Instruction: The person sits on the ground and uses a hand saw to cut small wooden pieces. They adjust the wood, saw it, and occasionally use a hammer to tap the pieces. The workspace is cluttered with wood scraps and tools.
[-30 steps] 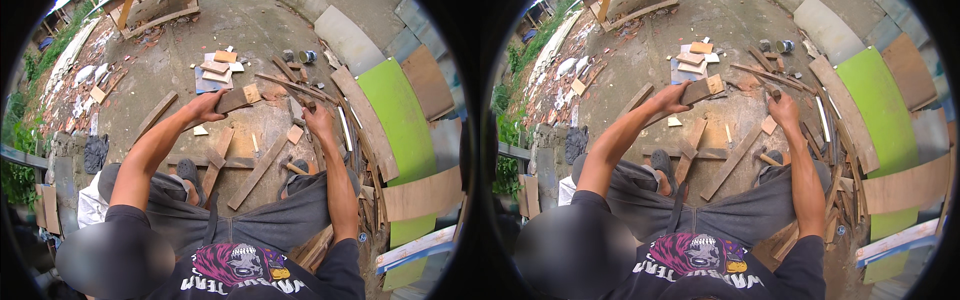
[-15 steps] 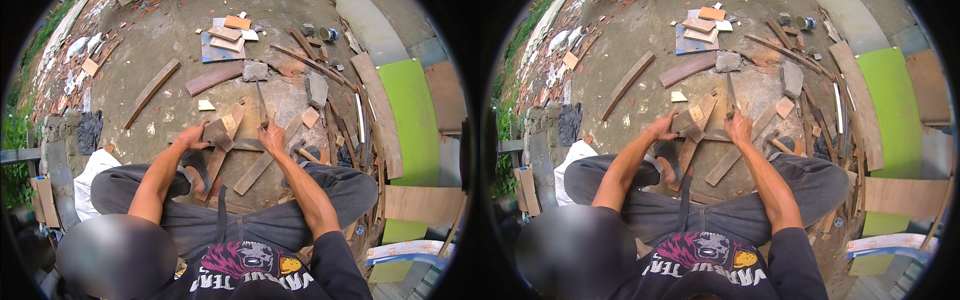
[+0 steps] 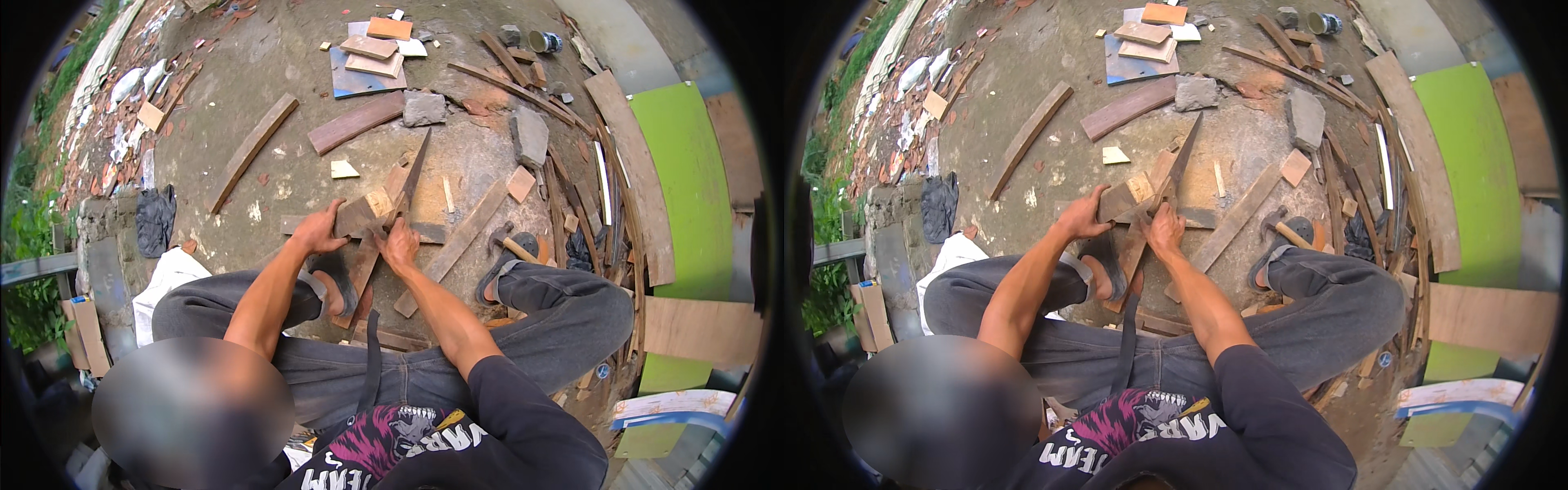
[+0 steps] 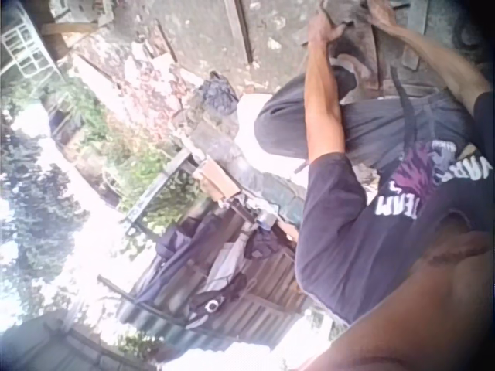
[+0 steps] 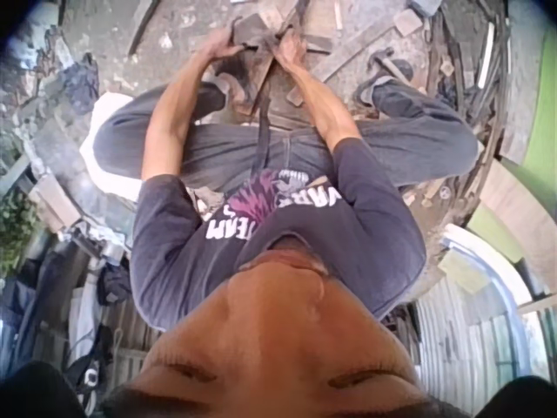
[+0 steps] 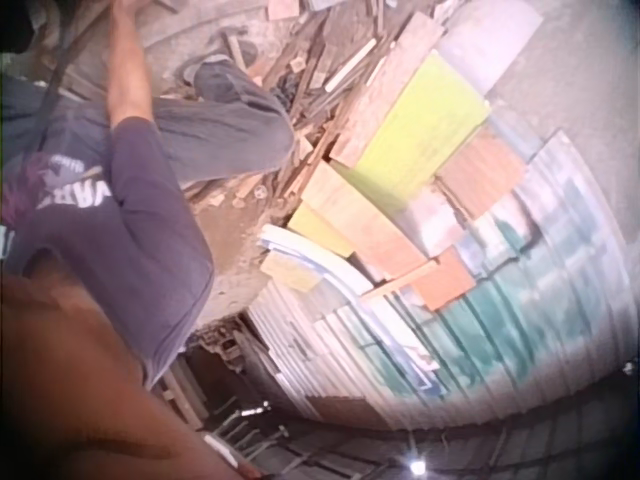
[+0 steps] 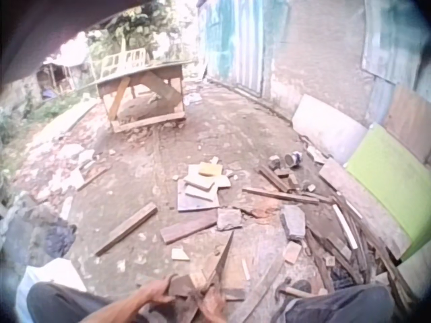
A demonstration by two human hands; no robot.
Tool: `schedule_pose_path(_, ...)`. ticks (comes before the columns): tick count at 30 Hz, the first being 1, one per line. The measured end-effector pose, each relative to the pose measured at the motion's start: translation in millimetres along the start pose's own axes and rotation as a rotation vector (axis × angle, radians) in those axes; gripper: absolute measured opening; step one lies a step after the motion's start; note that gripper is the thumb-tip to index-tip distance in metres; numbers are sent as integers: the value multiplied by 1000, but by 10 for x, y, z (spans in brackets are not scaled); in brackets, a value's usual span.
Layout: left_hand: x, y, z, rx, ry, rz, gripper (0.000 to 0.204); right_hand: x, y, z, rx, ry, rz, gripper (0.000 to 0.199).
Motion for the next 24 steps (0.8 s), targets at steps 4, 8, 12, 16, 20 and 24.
schedule_pose_path(4,-8,-33,-40,35,11,-18,95,210,315,13,91,31,42,55)
schedule_pose_path(8,13,-128,-69,30,-6,-51,94,247,366,115,230,62,-5,53)
schedule_pose_path(12,125,-128,-61,-51,56,12,95,108,228,54,263,12,-72,53)
schedule_pose_path(16,116,-96,-69,-8,49,5,94,65,272,-66,306,62,-68,49)
schedule_pose_path(20,69,-180,-193,5,55,-34,93,341,639,-123,280,-6,-17,39)
schedule_pose_path(24,-92,-379,-364,-11,120,-32,89,629,1369,-23,200,-222,-6,33)
Point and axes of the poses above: each hand's wrist, its own z-axis away from the middle knuckle, its own y-axis out of the back of the hand, x = y × z, the point moved 9 cm from there along -z, towards the middle knuckle, and after that the axes turned 15 degrees about -x, right-handed, at the moved point
